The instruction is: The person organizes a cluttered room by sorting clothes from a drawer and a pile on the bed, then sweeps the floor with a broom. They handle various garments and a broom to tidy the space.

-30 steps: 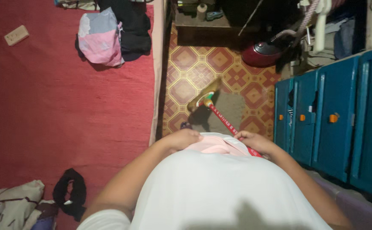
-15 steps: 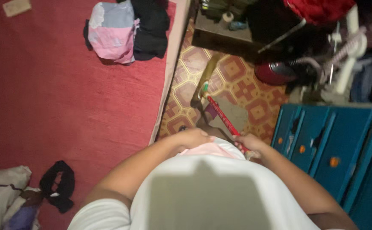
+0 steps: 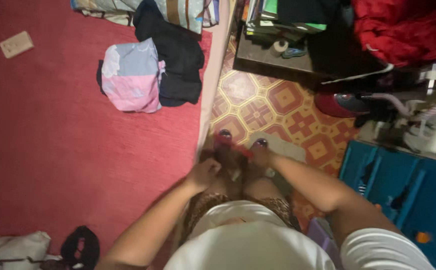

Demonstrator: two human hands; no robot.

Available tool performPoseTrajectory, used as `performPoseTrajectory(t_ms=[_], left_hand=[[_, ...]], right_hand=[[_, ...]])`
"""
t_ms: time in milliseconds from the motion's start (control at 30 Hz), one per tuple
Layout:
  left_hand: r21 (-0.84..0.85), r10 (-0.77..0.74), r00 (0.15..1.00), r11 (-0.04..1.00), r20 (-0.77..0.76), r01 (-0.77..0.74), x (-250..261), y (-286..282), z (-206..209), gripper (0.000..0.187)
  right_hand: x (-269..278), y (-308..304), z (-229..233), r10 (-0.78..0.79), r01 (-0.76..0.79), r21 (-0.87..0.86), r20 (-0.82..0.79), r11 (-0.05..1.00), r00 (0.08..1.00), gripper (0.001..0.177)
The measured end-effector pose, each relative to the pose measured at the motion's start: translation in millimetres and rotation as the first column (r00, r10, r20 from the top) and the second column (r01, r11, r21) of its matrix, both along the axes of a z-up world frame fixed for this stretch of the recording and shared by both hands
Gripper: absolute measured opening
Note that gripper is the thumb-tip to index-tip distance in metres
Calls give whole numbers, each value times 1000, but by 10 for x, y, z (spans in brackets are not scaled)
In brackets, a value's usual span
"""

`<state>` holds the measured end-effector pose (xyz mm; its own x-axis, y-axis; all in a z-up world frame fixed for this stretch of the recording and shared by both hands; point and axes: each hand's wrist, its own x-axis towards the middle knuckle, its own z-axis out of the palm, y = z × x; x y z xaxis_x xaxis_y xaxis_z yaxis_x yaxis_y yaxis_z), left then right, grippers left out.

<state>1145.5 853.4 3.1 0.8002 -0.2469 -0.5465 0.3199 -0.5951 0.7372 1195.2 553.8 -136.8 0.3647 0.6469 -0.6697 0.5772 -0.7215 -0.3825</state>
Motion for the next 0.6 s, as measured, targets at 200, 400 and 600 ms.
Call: performPoseTrajectory(t_ms=[200, 400, 600], left_hand=[[78, -33, 999, 996, 3, 33, 699, 126, 79, 24], [-16, -59, 984, 998, -169, 57, 625, 345, -129, 27], [-75, -43, 980, 997, -195, 29, 754, 417, -350, 27]], right_hand=[[1143, -52, -520, -710, 700, -121, -125, 704, 693, 27], [1874, 297, -730, -822, 998, -51, -566, -42, -64, 27], [1292, 858, -618, -282, 752, -399, -752, -524, -596, 5]])
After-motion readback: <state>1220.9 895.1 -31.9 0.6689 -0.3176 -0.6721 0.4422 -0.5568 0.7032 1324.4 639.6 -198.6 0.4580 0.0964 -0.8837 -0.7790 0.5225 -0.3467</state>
